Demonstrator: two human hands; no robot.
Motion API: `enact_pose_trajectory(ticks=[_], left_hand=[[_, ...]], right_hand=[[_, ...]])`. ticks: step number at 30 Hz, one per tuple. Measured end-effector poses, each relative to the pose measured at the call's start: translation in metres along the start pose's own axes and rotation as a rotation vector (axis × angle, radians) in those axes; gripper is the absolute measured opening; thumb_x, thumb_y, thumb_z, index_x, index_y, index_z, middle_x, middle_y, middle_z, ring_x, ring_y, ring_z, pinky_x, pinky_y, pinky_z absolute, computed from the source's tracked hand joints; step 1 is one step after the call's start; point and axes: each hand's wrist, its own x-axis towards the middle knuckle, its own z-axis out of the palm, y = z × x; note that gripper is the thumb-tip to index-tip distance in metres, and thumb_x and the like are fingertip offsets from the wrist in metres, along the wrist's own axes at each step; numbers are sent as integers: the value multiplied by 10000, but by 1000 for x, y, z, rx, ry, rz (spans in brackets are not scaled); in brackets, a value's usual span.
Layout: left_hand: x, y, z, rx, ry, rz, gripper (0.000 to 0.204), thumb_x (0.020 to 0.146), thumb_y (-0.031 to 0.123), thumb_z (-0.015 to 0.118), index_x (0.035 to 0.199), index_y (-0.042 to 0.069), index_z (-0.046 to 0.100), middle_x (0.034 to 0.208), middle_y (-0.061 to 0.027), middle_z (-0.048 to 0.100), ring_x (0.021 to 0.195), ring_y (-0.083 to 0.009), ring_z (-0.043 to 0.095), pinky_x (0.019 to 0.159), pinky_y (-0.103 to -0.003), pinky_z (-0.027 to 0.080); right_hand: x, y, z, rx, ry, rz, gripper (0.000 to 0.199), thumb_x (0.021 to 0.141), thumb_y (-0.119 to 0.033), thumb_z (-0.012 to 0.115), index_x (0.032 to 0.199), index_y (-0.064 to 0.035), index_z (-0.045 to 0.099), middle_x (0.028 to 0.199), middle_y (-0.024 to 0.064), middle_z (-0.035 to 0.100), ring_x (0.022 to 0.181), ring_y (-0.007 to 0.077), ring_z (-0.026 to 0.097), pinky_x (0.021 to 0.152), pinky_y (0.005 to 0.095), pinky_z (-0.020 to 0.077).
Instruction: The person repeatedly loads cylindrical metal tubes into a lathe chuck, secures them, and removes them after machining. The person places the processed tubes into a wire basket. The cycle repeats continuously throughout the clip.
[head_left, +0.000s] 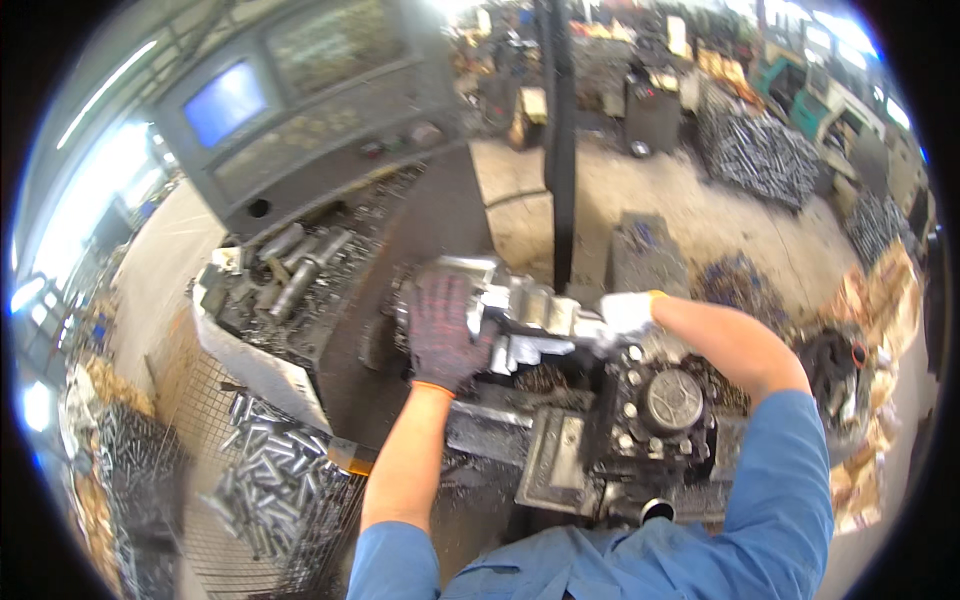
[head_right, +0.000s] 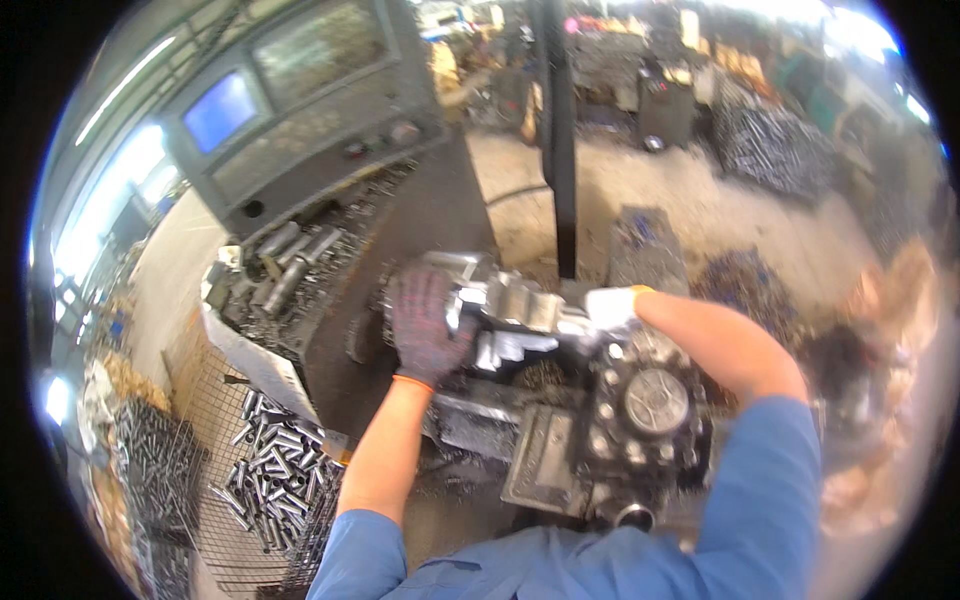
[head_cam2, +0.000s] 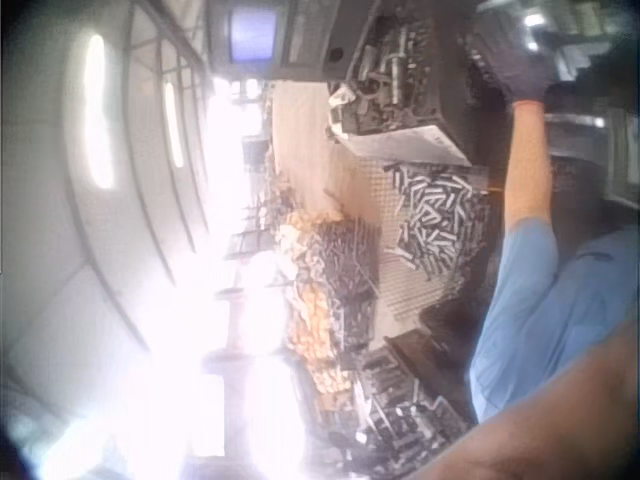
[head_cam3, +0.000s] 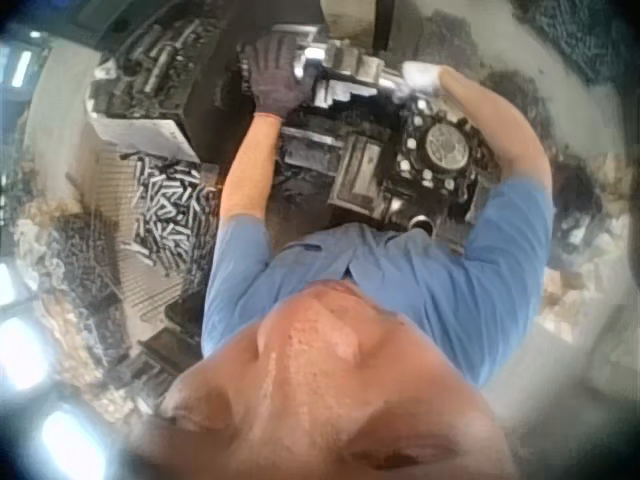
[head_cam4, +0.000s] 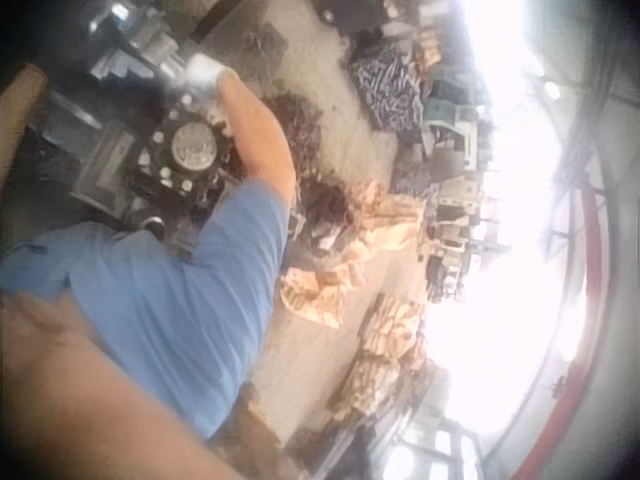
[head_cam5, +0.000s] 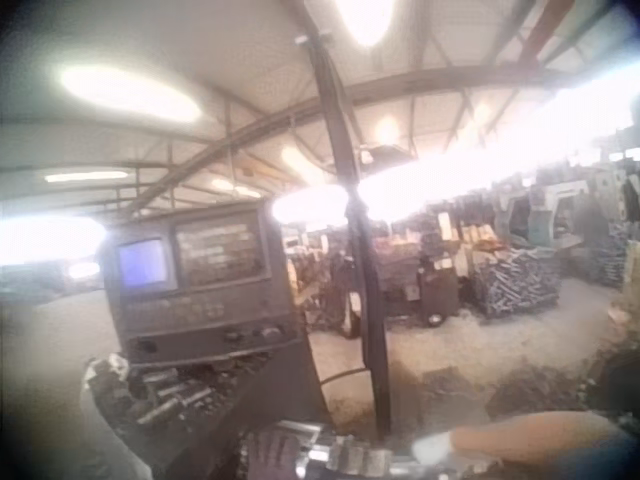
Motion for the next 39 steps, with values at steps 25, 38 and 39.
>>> enact_pose_trajectory(ticks=[25, 38, 39], left_hand=[[-220, 144, -63, -1858, -823, -1287, 493, 971, 283, 799, 1331, 4, 611, 1235, -128, 705, 1127, -284, 708, 1011, -446, 586], [-228, 102, -61, -2093, -948, -1430, 571, 1061, 538, 569, 1431, 104, 598, 1294, -155, 712, 1144, -381, 698, 937, -601, 567], [-226, 99, -61, -2105, -960, -1408, 581, 1064, 557, 558, 1431, 108, 597, 1280, -160, 713, 1132, -382, 701, 925, -602, 570]], right_hand=[[-136, -193, 295, 938, 100, 523, 1049, 718, -483, 941, 1456, 116, 499, 844, 123, 747, 681, 252, 723, 643, 357, 608], [-374, -114, 506, 1233, 231, 855, 435, 793, -389, 898, 939, 2, 777, 754, 115, 727, 597, 241, 693, 536, 392, 563], [-393, -102, 528, 1397, 110, 1092, 343, 821, -253, 901, 991, 12, 764, 803, 129, 731, 648, 246, 716, 536, 403, 592]])
